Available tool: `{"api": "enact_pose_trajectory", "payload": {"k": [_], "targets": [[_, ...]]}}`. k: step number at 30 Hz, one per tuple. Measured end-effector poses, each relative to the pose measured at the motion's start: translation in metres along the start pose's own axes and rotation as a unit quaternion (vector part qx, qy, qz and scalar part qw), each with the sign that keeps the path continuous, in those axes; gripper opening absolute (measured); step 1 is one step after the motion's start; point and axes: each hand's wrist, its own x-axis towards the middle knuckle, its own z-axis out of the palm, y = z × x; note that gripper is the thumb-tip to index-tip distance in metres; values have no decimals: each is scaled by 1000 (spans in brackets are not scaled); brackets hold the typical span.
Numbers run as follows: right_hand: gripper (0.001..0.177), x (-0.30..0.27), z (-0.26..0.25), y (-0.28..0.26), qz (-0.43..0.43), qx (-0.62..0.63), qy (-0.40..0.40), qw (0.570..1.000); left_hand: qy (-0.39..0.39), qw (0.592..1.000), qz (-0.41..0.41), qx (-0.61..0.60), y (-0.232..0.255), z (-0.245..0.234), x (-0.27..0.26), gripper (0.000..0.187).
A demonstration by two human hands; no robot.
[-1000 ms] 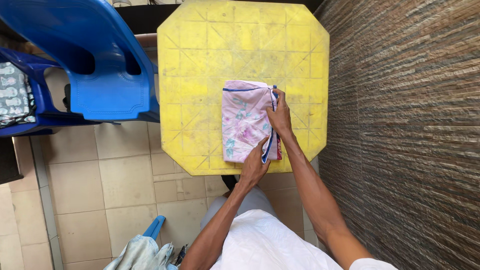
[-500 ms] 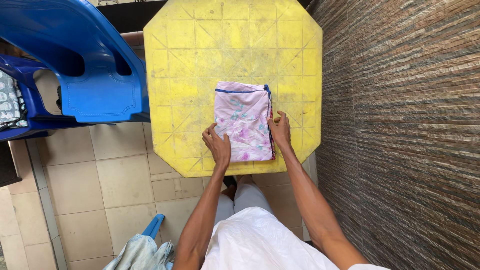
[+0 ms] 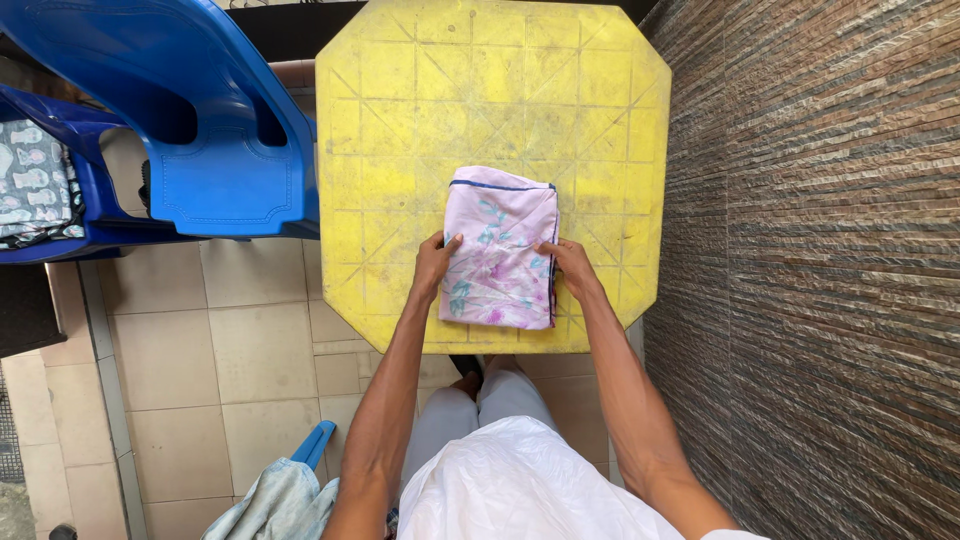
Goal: The person folds a patterned cloth and a floral cloth on a yellow table, then places them on a blue chair. The person smooths and aligns the edges of each cloth before folding them into neat rectangles.
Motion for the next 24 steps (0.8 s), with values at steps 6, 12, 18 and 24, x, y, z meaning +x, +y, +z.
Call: {"api": "enact_pose_trajectory", "payload": {"k": [6,12,18,24], "targets": [[33,-16,1,-69,-151,72,-29,985,-19,994,98,-54,71,-14,-10,44],[56,-67,3,-126,-271,27,-48,961,-34,972,233,-2,115,-34,-36,34],[80,-62,2,-57,-217,-159,19,963,-57,971,191,131,59,-37,-49,53],[58,-51,-3,32,-186,-313,34,931,-12,969,144,199,-18,-28,-60,46]]}}
